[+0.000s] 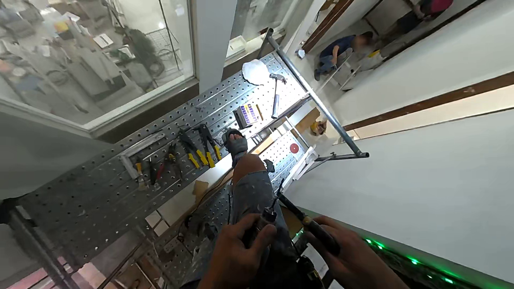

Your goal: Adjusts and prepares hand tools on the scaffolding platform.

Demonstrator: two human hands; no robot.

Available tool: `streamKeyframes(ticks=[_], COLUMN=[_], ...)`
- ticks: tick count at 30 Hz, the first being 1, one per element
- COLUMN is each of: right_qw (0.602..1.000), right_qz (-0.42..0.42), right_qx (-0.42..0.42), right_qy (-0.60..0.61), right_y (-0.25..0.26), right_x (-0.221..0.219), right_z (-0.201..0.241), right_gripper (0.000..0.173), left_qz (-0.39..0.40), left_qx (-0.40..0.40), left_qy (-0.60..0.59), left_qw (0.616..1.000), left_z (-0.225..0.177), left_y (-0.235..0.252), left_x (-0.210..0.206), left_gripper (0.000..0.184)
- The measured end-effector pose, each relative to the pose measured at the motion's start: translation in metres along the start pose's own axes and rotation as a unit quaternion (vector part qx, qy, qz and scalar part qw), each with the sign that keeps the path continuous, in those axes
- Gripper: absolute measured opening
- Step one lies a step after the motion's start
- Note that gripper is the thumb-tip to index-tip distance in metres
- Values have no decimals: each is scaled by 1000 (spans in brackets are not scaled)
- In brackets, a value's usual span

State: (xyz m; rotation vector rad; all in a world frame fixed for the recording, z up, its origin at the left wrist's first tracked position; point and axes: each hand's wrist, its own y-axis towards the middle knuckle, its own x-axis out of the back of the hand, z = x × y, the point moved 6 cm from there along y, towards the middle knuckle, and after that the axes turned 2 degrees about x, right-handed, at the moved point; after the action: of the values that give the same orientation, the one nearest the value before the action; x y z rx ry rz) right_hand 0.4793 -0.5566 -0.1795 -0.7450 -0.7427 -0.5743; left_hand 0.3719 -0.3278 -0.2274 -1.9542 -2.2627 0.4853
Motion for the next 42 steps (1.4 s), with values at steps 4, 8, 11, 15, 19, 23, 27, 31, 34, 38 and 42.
streamKeyframes(ticks=[4, 8, 11, 15, 19, 23, 27, 31, 34, 38, 42], right_qw=[1000, 999, 997, 993, 990, 985, 979, 973, 971, 966, 973], right_qz=[4, 22, 44, 31, -3, -44, -46, -38, -23, -12, 5], right_qx=[7, 13, 30, 107, 140, 160, 167, 163, 170, 177, 168], right_qy=[5, -21, -57, -44, 7, 49, 107, 159, 166, 187, 159], right_y=[-13, -20, -22, -18, -15, -19, -25, -29, -26, -19, -9], right_x=[0, 1, 1, -1, -14, -34, -48, -54, -53, -59, -55], right_z=[2, 8, 8, 18, 29, 45, 56, 65, 71, 75, 85], right_gripper=[34, 34, 36, 29, 28, 26, 25, 25, 25, 27, 29], left_qz=[9, 19, 47, 86, 72, 27, 0, 16, 41, 55, 33], left_qx=[-27, -27, -40, -66, -76, -105, -129, -145, -144, -158, -168], left_qy=[-6, -5, -35, -82, -107, -111, -110, -144, -180, -192, -166], left_qw=[1000, 999, 997, 991, 989, 988, 986, 979, 972, 967, 971], left_z=[4, 8, 8, 6, 7, 7, 4, 3, 5, 5, 5], left_y=[-12, -24, -32, -44, -51, -59, -65, -66, -68, -70, -74], left_x=[-2, 0, 4, 6, 8, 12, 15, 18, 21, 24, 33], left_gripper=[35, 36, 36, 36, 39, 38, 36, 36, 37, 37, 38])
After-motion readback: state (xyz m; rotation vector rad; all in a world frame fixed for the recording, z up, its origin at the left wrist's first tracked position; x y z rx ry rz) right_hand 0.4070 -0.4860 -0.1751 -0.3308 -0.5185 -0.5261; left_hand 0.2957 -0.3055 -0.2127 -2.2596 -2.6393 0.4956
